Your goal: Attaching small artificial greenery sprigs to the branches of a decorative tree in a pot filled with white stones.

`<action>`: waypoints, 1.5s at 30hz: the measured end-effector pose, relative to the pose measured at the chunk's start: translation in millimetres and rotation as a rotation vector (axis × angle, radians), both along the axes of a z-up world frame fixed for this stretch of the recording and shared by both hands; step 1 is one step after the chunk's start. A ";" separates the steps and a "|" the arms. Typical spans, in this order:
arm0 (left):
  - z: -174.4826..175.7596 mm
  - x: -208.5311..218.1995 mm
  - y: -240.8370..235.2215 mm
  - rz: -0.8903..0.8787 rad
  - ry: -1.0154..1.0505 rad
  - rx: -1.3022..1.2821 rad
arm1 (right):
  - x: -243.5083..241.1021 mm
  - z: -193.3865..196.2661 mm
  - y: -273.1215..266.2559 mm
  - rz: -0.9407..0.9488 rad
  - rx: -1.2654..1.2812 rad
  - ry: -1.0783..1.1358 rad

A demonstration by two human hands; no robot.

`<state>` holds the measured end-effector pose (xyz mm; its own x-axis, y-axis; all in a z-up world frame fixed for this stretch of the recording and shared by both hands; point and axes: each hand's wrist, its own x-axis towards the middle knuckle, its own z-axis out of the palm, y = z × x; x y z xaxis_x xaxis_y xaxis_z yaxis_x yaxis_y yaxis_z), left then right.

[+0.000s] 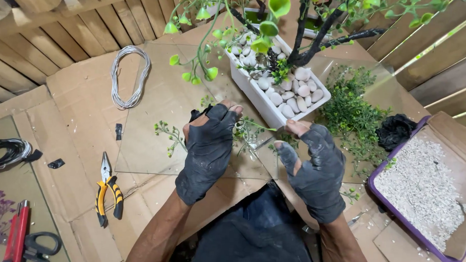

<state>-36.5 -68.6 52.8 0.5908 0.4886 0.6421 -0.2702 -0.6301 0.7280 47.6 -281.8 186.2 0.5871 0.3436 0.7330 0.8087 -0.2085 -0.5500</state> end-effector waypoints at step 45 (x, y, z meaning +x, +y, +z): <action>-69.5 -39.2 -7.0 0.232 0.595 0.086 | -27.0 -129.3 37.6 0.027 -0.211 0.569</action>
